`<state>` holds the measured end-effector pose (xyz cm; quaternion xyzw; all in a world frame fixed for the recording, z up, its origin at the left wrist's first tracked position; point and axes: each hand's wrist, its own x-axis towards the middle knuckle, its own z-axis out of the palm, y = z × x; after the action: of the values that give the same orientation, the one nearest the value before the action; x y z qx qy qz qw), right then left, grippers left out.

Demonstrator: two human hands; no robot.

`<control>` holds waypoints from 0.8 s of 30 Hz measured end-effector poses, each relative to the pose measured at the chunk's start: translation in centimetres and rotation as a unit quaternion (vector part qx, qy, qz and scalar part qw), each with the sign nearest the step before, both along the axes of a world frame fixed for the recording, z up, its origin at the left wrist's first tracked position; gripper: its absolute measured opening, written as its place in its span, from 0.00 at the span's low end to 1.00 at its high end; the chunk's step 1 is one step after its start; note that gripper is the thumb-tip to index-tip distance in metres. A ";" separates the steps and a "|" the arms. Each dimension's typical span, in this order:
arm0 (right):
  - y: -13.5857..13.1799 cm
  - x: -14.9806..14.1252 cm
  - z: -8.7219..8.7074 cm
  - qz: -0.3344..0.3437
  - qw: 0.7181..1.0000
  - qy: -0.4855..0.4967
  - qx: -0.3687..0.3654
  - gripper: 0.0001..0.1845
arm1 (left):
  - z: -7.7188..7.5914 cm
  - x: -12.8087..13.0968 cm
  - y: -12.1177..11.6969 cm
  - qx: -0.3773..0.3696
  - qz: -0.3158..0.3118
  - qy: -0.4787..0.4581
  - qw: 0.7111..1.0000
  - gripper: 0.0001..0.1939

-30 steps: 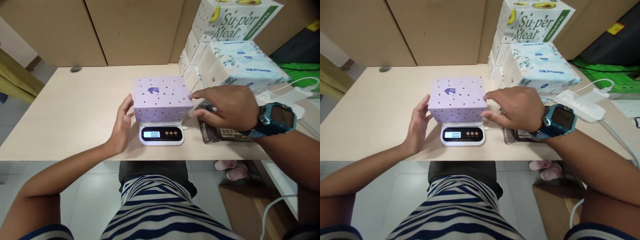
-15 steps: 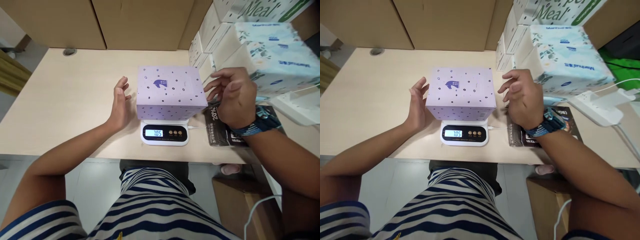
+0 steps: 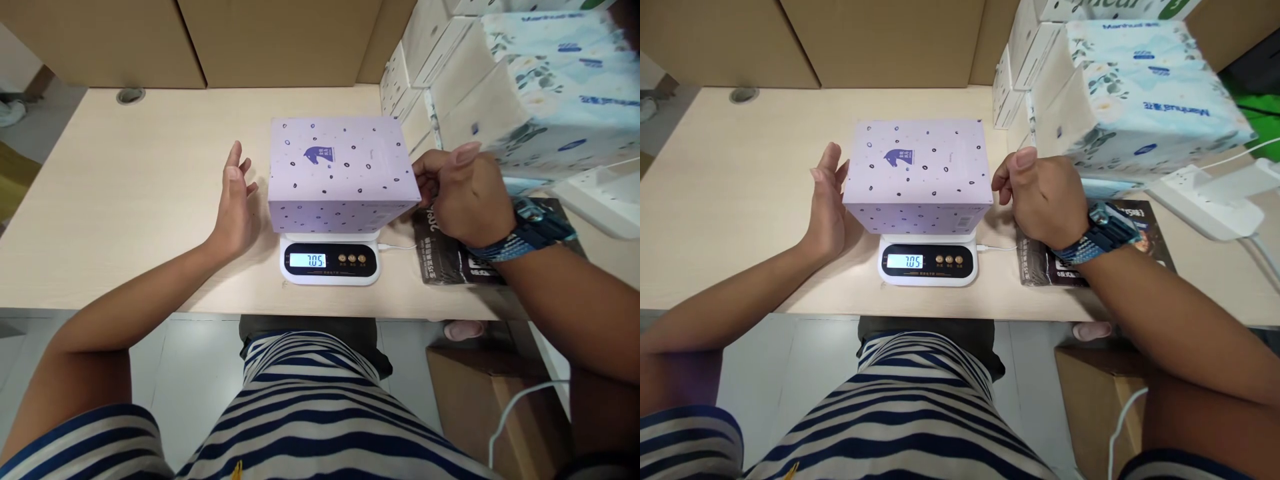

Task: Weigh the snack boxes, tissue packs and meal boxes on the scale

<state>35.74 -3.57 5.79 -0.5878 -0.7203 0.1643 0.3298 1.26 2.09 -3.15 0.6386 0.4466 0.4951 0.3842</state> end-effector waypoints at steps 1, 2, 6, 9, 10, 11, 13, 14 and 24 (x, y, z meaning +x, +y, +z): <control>0.1 0.0 -0.1 -0.005 1.000 -0.018 0.015 0.56 | -0.1 -0.1 0.0 -0.001 -0.010 -0.003 1.000 0.49; 0.2 0.1 -0.2 -0.008 0.998 -0.052 0.040 0.56 | -0.1 -0.2 -0.2 0.000 -0.024 -0.004 1.000 0.49; -0.5 0.1 -0.2 0.036 0.964 -0.226 0.138 0.51 | 0.7 0.7 -3.1 0.069 -0.128 0.035 0.989 0.50; -1.3 -1.1 0.7 0.096 0.955 -0.252 0.121 0.52 | 1.3 1.1 -5.0 0.189 -0.181 0.086 0.961 0.56; -1.2 -1.9 1.3 0.105 0.955 -0.258 0.105 0.52 | 1.5 0.8 -4.8 0.231 -0.161 0.100 0.954 0.59; -0.9 -2.9 1.9 0.105 0.954 -0.265 0.087 0.51 | 1.8 0.2 -4.1 0.266 -0.125 0.113 0.949 0.61; 0.6 -5.7 3.5 0.089 0.953 -0.285 0.049 0.45 | 2.6 -1.8 -1.8 0.304 -0.043 0.136 0.942 0.63; 1.8 -7.3 4.2 0.078 0.952 -0.295 0.033 0.43 | 3.1 -3.0 -0.3 0.300 -0.010 0.144 0.943 0.62; 13.4 -18.7 4.3 0.139 0.957 -0.222 -0.126 0.34 | 4.2 -8.6 4.3 -0.024 0.125 0.269 0.955 0.53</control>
<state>17.06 9.86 10.13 -0.5402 -0.8234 0.1632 0.0594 -7.39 6.43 1.04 0.6780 0.6214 0.3382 0.1997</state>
